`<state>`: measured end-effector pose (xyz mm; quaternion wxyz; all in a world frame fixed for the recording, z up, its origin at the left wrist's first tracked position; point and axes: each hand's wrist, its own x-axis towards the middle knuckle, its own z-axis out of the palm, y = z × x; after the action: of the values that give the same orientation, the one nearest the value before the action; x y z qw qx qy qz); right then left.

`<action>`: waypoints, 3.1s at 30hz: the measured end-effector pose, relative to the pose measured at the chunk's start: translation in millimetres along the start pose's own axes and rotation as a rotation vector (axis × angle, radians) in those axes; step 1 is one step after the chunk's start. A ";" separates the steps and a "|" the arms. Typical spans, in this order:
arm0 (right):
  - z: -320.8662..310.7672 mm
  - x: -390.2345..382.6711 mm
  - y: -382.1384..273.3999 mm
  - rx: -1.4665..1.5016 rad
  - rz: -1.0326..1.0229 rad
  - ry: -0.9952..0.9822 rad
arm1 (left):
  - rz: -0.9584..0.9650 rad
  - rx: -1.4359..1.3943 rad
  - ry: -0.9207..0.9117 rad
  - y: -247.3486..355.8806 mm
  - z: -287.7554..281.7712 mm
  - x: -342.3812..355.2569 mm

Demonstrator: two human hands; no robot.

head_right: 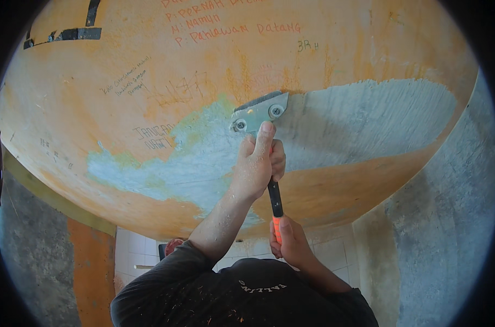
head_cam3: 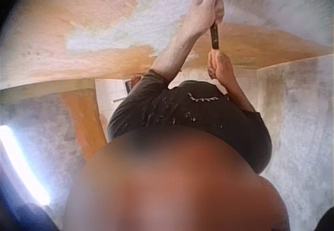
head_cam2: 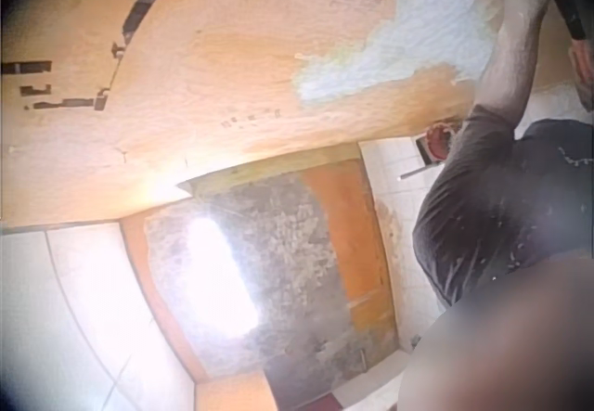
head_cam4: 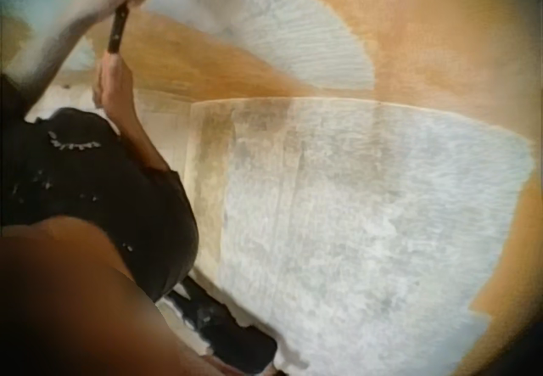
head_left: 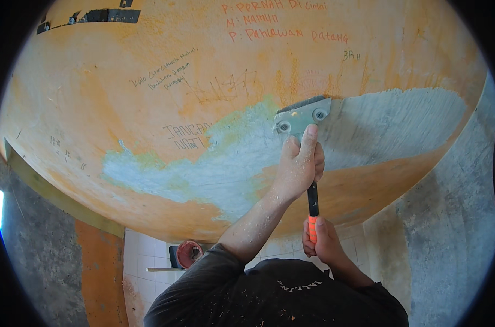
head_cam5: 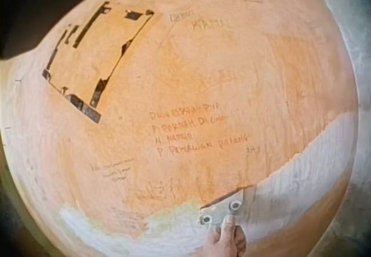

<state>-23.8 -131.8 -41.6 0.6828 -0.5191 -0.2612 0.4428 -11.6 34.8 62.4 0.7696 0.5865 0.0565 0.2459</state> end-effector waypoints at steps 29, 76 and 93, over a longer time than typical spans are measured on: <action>-98.2 -58.2 104.1 0.017 0.200 -0.057 | -0.268 -0.254 0.166 -157.9 4.7 -61.8; -41.6 -12.9 142.5 -0.033 0.083 0.082 | -0.146 0.052 0.296 -145.4 -18.9 -42.2; -4.5 -7.9 76.8 -0.085 0.042 0.072 | -0.107 0.094 0.246 -68.6 -16.7 -25.7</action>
<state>-49.5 -135.5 -114.5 0.6596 -0.5688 -0.2442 0.4264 -18.9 24.9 -11.7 0.7407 0.5834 0.1931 0.2716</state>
